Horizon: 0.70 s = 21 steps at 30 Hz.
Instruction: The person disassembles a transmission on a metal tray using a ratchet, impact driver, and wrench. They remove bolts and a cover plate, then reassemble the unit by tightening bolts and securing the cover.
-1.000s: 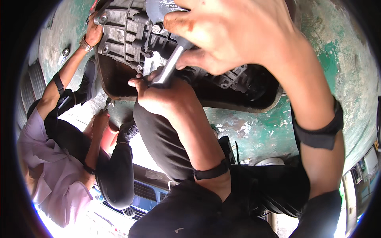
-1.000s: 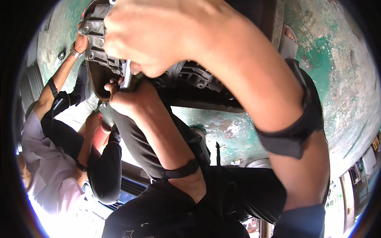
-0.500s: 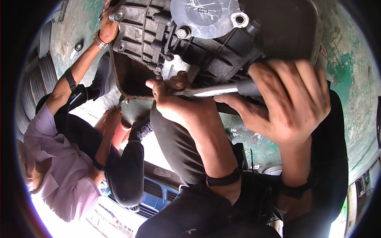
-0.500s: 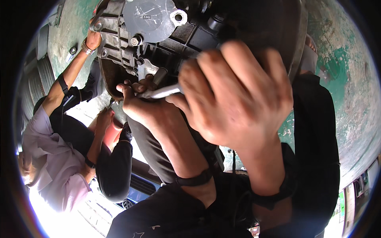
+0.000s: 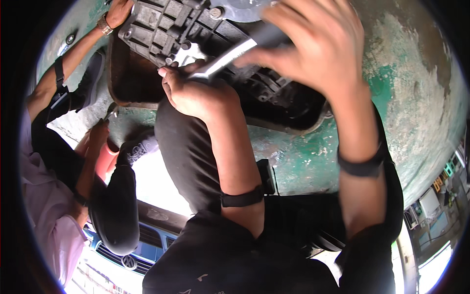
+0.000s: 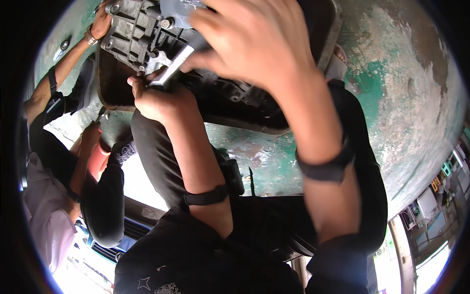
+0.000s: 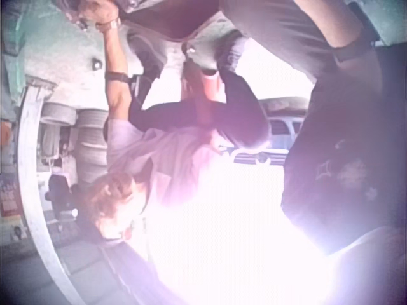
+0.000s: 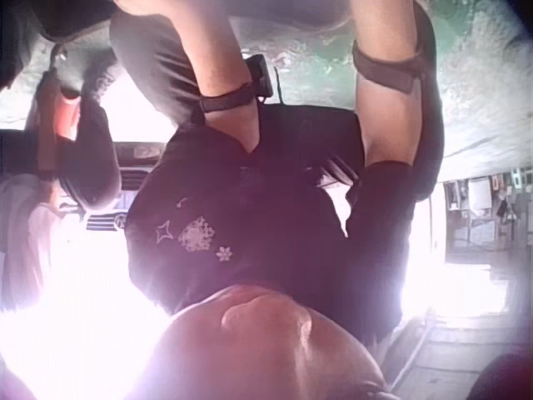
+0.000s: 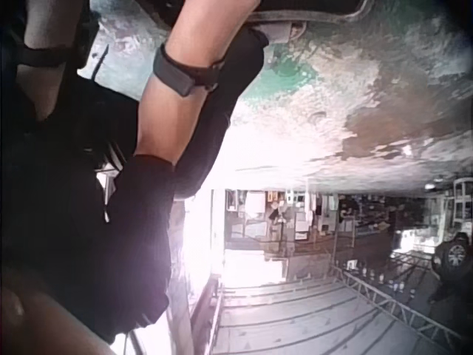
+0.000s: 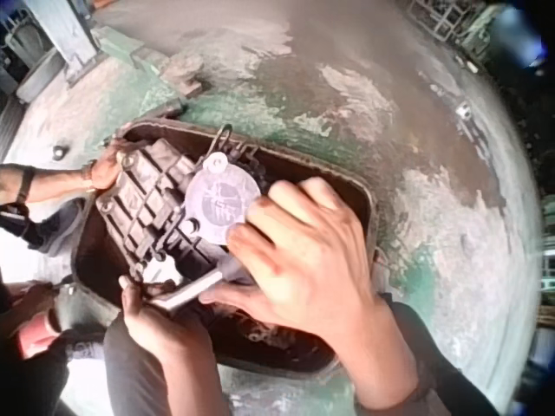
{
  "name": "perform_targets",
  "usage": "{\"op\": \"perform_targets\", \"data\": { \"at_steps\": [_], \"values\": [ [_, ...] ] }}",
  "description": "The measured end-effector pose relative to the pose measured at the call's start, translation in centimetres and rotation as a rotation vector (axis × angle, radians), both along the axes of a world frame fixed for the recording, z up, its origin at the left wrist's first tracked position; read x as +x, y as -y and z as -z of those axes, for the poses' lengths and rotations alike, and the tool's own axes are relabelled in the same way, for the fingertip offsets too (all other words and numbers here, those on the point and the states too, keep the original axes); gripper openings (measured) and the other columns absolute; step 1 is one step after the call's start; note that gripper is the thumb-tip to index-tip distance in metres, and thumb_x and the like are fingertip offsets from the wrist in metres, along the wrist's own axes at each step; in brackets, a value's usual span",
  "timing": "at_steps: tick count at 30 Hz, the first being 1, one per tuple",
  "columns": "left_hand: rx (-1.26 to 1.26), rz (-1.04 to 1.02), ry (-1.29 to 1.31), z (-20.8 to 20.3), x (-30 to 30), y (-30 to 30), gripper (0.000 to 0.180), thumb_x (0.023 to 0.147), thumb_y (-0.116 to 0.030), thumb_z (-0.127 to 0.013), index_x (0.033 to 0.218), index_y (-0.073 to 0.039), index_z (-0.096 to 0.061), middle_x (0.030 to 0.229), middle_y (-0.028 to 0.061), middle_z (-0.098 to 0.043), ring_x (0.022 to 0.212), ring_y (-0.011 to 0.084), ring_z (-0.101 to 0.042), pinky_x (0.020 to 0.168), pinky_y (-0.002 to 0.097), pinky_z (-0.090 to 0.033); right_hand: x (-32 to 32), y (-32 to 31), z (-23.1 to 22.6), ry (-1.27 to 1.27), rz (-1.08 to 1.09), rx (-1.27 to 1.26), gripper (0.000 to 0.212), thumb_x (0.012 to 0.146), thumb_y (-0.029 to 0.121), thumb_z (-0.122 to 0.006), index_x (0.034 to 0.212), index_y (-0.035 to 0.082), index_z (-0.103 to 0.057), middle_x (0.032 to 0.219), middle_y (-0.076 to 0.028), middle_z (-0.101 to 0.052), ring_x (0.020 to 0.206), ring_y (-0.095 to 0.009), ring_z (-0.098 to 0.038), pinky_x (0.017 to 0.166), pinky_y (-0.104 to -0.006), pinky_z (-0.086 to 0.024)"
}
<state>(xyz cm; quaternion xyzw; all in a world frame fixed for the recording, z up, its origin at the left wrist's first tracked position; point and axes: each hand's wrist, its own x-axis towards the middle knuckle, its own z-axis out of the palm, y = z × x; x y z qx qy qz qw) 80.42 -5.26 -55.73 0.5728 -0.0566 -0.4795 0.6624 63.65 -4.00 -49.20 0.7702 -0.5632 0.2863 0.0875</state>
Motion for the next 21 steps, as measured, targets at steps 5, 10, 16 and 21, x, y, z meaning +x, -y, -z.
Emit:
{"op": "perform_targets", "data": {
  "at_steps": [5, 10, 16, 21],
  "values": [
    [0.015, -0.118, -0.173, 0.9, -0.7, 0.0, 0.041, 0.094, -0.025, -0.053, 0.123, 0.005, -0.056, 0.121, 0.0148, -0.059, 0.104, 0.0276, -0.058, 0.097, 0.0392, -0.043, -0.5, 9.2, -1.1, -0.293, -0.464, 0.065, 0.054, 0.065, 0.057, -0.077, 0.068, 0.004, -0.069, 0.067, -0.011, -0.063, 0.065, -0.026, -0.06, 0.07, -0.0352, -0.051],
    [0.087, -0.241, -0.043, 0.5, -1.2, 0.5, 0.026, 0.091, -0.027, -0.05, 0.093, -0.003, -0.059, 0.09, 0.0115, -0.062, 0.07, 0.0282, -0.059, 0.065, 0.0422, -0.052, -0.4, 10.0, -1.9, -0.344, -0.544, 0.099, 0.053, 0.064, 0.059, -0.075, 0.064, 0.005, -0.07, 0.059, -0.01, -0.064, 0.059, -0.028, -0.066, 0.059, -0.0366, -0.054],
    [0.07, -0.145, 0.101, -0.5, -1.5, 0.3, 0.032, 0.095, -0.03, -0.048, 0.11, -0.003, -0.054, 0.104, 0.0126, -0.057, 0.091, 0.0259, -0.056, 0.081, 0.0376, -0.044, -0.6, 5.5, 0.5, -0.083, -0.28, 0.027, 0.027, 0.078, 0.033, -0.061, 0.06, 0.014, -0.065, 0.055, -0.002, -0.056, 0.06, -0.018, -0.055, 0.05, -0.0342, -0.04],
    [0.06, -0.042, -0.029, -0.7, -1.0, 0.5, 0.023, 0.096, -0.029, -0.048, 0.087, -0.01, -0.056, 0.073, 0.0055, -0.057, 0.063, 0.0177, -0.051, 0.061, 0.0281, -0.039, -0.5, 4.3, 1.1, 0.045, -0.26, 0.113, 0.016, 0.069, 0.026, -0.064, 0.06, 0.013, -0.064, 0.056, 0.0, -0.054, 0.065, -0.016, -0.053, 0.055, -0.032, -0.039]
  ]
}}
